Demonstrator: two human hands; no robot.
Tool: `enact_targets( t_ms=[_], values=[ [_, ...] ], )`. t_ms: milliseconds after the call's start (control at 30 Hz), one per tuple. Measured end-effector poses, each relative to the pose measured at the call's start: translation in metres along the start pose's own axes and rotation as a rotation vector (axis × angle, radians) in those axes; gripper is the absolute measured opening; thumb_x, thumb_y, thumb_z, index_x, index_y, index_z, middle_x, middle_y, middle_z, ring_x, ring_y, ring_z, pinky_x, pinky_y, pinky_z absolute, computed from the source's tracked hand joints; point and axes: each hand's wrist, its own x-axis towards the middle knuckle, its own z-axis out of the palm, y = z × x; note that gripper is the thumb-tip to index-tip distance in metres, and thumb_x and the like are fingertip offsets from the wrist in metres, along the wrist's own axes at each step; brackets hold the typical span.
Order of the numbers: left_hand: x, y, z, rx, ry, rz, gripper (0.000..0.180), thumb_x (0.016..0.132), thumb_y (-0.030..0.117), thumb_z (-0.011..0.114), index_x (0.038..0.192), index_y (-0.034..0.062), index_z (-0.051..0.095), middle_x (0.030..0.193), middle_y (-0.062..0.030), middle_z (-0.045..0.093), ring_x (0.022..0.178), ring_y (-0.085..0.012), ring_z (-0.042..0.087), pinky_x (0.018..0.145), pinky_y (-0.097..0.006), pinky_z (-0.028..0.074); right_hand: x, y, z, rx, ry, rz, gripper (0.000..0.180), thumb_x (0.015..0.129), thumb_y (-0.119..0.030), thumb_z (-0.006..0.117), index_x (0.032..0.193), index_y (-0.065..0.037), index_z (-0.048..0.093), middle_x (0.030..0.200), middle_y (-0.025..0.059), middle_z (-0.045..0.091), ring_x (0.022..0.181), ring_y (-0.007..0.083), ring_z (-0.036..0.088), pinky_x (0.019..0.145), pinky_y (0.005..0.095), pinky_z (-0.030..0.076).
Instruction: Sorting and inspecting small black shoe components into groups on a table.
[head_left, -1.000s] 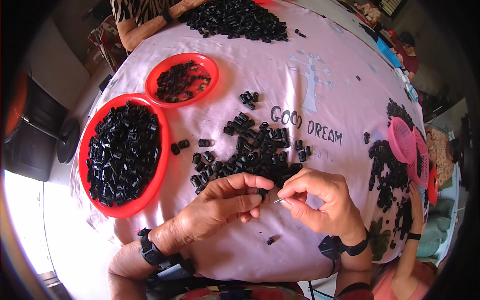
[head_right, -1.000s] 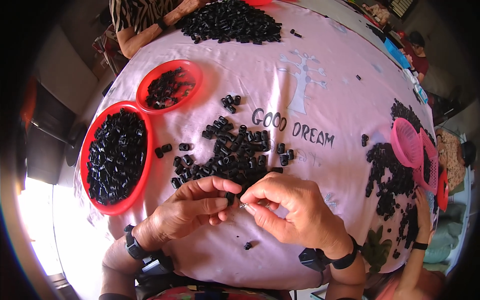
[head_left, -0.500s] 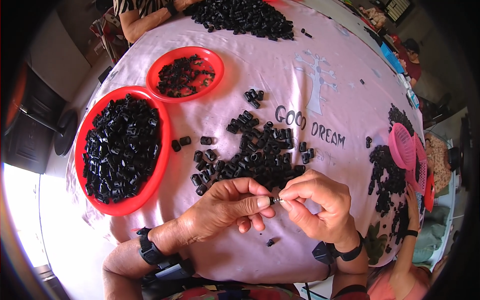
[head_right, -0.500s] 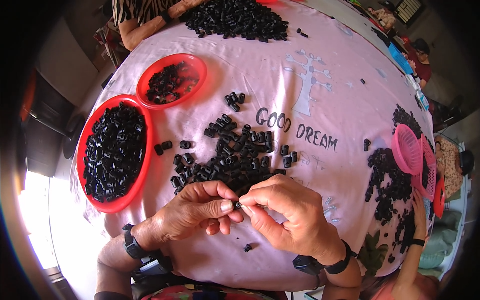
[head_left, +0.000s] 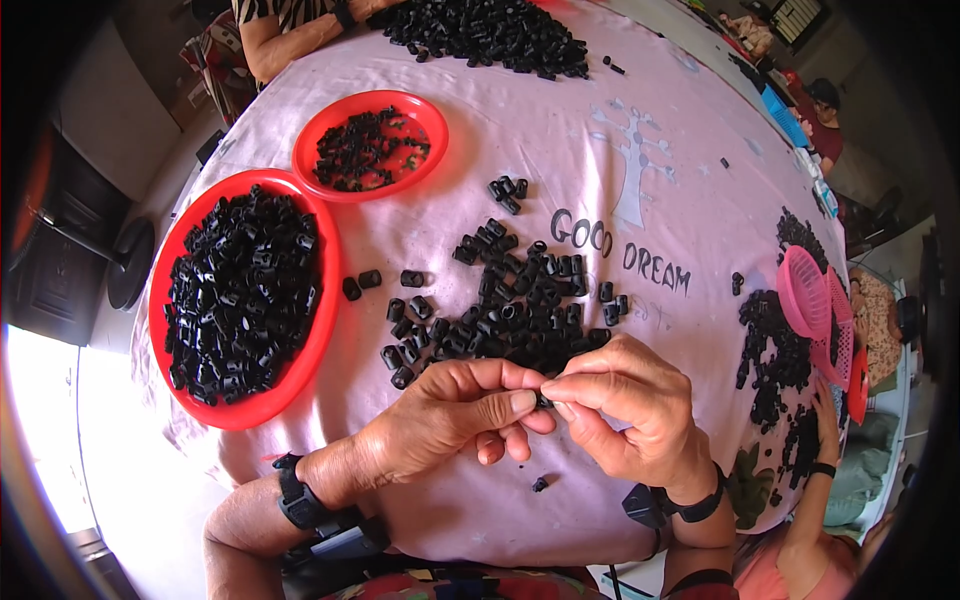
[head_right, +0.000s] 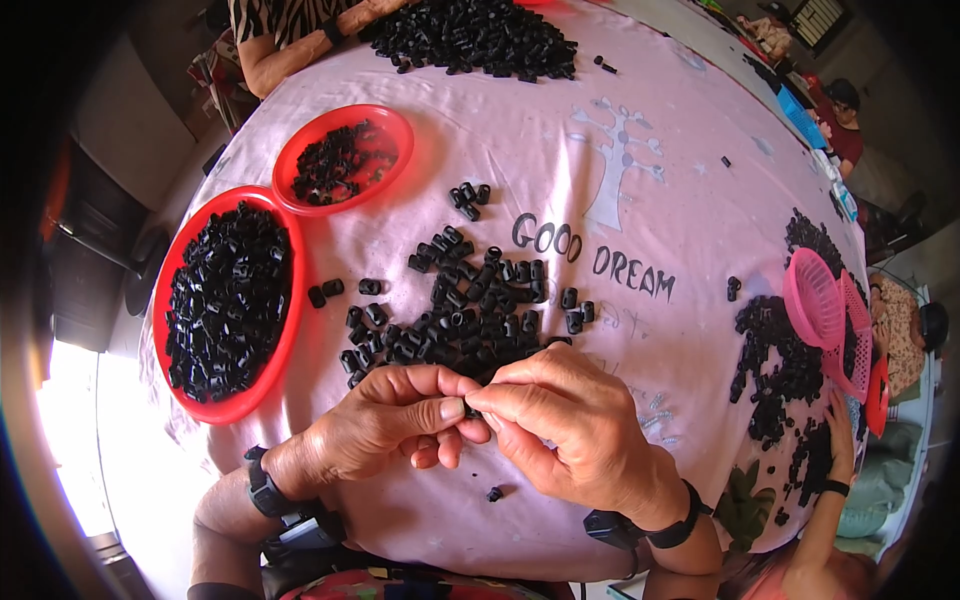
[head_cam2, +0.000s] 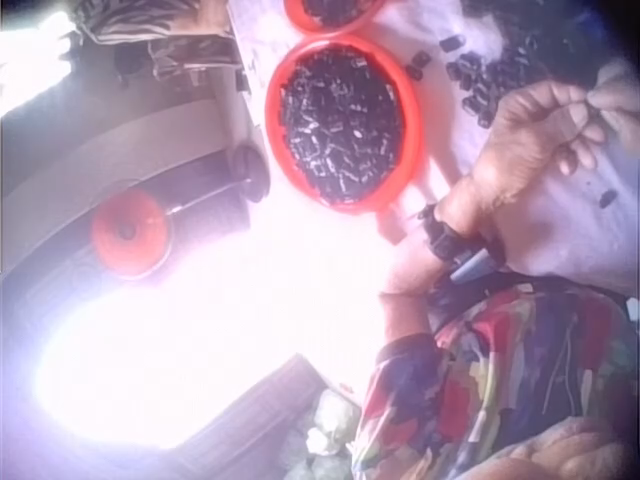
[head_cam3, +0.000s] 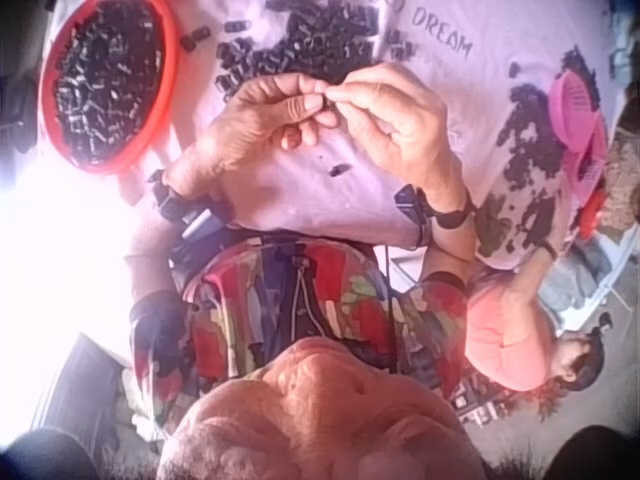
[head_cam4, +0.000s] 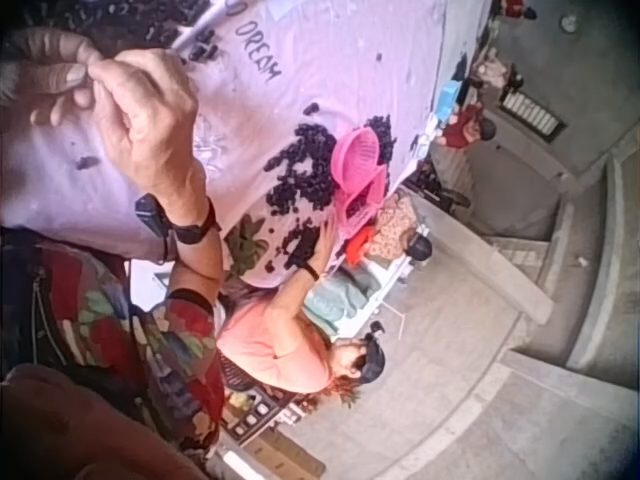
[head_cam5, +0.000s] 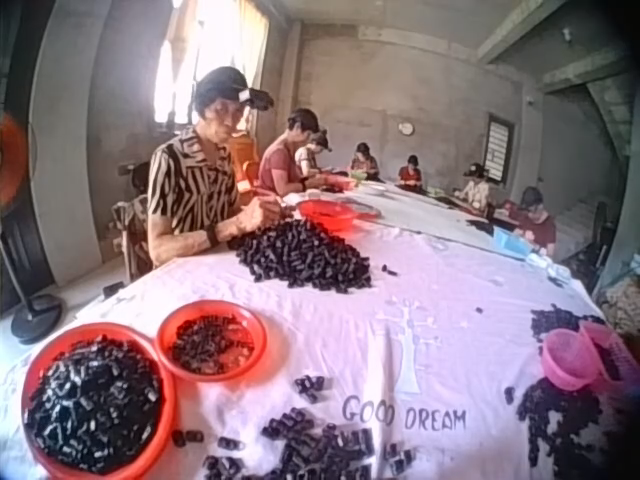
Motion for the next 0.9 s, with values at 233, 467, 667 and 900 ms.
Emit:
enact_targets(
  t_ms=[233, 467, 667, 900],
  values=[
    [0.0009, 0.0030, -0.0010, -0.032, -0.028, -0.006, 0.023, 0.105, 0.018, 0.060, 0.123, 0.0048, 0.065, 0.105, -0.0075, 0.074, 0.077, -0.0103, 0.067, 0.060, -0.021, 0.048, 0.0037, -0.0007, -0.0018, -0.042, 0.003, -0.028, 0.028, 0.076, 0.006, 0.078, 0.102, -0.003, 0.074, 0.089, 0.0081, 0.069, 0.073, 0.0234, 0.066, 0.063, 0.0336, 0.053],
    [0.0023, -0.0009, -0.0024, -0.036, -0.038, 0.028, 0.021, 0.106, 0.018, 0.059, 0.121, 0.0053, 0.064, 0.106, -0.0065, 0.073, 0.082, -0.0087, 0.066, 0.064, -0.020, 0.047, 0.0038, -0.0019, -0.0015, -0.045, -0.005, -0.039, 0.030, 0.076, 0.006, 0.078, 0.104, -0.003, 0.074, 0.089, 0.0078, 0.069, 0.074, 0.0232, 0.066, 0.064, 0.0334, 0.053],
    [-0.0006, -0.0005, -0.0014, -0.072, -0.057, 0.018, 0.022, 0.106, 0.018, 0.058, 0.123, 0.0055, 0.064, 0.106, -0.0061, 0.073, 0.079, -0.0077, 0.064, 0.064, -0.022, 0.048, 0.0006, -0.0022, -0.0001, -0.031, -0.001, 0.000, 0.022, 0.080, 0.003, 0.074, 0.101, -0.002, 0.077, 0.089, 0.0099, 0.069, 0.071, 0.0212, 0.062, 0.063, 0.0319, 0.050],
    [0.0010, -0.0002, -0.0003, -0.024, -0.042, 0.019, 0.024, 0.106, 0.016, 0.058, 0.127, 0.0053, 0.063, 0.106, -0.0069, 0.073, 0.079, -0.0085, 0.064, 0.064, -0.022, 0.048, 0.0030, -0.0018, -0.0058, -0.061, -0.013, 0.032, 0.028, 0.075, 0.005, 0.079, 0.101, -0.004, 0.074, 0.088, 0.0077, 0.068, 0.074, 0.0239, 0.066, 0.064, 0.0342, 0.054]
  ],
)
